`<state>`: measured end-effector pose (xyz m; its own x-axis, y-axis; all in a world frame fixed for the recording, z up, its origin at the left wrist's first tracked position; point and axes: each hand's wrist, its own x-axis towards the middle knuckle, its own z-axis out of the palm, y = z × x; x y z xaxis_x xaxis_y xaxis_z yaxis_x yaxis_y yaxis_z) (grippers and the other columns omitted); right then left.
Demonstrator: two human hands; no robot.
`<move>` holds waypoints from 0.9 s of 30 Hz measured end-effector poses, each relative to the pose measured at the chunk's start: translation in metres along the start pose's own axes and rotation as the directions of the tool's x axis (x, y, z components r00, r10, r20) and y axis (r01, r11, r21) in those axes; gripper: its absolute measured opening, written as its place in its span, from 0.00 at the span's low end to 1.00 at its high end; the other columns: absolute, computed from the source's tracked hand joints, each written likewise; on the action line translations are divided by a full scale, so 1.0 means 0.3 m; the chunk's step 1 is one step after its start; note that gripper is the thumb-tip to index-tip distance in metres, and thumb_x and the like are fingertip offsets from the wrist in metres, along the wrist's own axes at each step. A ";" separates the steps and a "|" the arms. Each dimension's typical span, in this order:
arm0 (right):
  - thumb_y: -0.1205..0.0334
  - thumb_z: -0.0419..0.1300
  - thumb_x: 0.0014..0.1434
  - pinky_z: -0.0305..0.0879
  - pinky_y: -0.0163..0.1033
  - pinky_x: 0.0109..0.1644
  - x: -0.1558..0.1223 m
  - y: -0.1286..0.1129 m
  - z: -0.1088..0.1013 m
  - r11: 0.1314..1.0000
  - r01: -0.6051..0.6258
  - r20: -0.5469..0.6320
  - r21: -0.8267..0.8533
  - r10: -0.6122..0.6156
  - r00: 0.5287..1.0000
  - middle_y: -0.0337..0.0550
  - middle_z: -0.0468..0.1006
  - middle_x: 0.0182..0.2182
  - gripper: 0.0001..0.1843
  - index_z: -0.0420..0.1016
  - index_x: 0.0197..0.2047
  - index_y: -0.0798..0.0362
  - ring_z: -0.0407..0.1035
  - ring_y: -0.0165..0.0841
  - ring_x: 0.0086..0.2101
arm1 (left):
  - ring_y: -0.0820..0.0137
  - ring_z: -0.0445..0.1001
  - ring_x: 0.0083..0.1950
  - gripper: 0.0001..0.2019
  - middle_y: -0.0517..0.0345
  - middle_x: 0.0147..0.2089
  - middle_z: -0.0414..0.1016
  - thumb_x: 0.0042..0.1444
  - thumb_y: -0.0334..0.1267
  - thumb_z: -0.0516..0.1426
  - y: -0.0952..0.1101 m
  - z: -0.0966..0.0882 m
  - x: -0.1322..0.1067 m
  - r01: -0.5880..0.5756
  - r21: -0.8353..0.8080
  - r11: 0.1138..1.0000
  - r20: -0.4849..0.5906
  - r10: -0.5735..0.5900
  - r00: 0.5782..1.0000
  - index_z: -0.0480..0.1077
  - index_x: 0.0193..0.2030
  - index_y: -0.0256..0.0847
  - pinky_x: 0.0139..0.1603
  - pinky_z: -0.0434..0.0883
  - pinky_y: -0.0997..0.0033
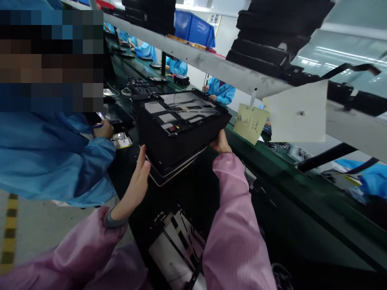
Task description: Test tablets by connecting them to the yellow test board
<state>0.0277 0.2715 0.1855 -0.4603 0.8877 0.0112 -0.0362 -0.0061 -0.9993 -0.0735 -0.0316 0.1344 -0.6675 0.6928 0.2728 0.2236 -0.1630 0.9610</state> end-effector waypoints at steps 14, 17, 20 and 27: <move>0.34 0.48 0.58 0.63 0.47 0.58 -0.092 -0.107 -0.019 0.979 -0.024 0.075 0.204 0.009 0.997 0.43 0.80 0.40 0.30 0.75 0.41 0.52 0.68 0.37 0.50 | 0.68 0.34 0.75 0.39 0.54 0.75 0.36 0.62 0.60 0.45 0.117 0.000 0.037 0.119 -0.015 0.993 -0.026 -0.119 0.992 0.40 0.73 0.39 0.73 0.37 0.63; 0.33 0.52 0.54 0.66 0.50 0.57 -0.152 -0.133 -0.051 0.972 0.011 0.080 0.234 -0.031 0.996 0.42 0.81 0.39 0.29 0.76 0.41 0.50 0.69 0.39 0.50 | 0.67 0.35 0.75 0.37 0.55 0.75 0.37 0.63 0.58 0.46 0.157 -0.004 0.030 0.077 -0.032 0.997 0.006 -0.077 0.997 0.42 0.72 0.42 0.73 0.37 0.61; 0.37 0.53 0.56 0.66 0.50 0.58 -0.250 -0.152 -0.094 0.964 0.090 0.022 0.250 -0.099 0.995 0.41 0.81 0.40 0.26 0.76 0.42 0.49 0.70 0.38 0.50 | 0.66 0.35 0.75 0.38 0.54 0.75 0.38 0.62 0.59 0.47 0.191 -0.013 0.013 0.046 -0.047 0.998 0.076 -0.042 0.996 0.43 0.72 0.41 0.73 0.37 0.62; 0.50 0.50 0.61 0.66 0.50 0.58 -0.599 -0.146 -0.225 0.930 0.188 -0.252 0.316 -0.109 0.962 0.42 0.80 0.43 0.18 0.76 0.43 0.48 0.71 0.37 0.51 | 0.62 0.38 0.75 0.37 0.56 0.75 0.41 0.62 0.59 0.48 0.208 -0.008 -0.098 0.081 -0.152 0.985 0.267 -0.038 0.963 0.45 0.72 0.42 0.73 0.41 0.60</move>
<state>0.1720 0.1434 0.2250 -0.2151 0.9703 0.1107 -0.4005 0.0158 -0.9162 -0.0415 -0.0638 0.1866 -0.4614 0.8610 0.2140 0.0583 -0.2113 0.9757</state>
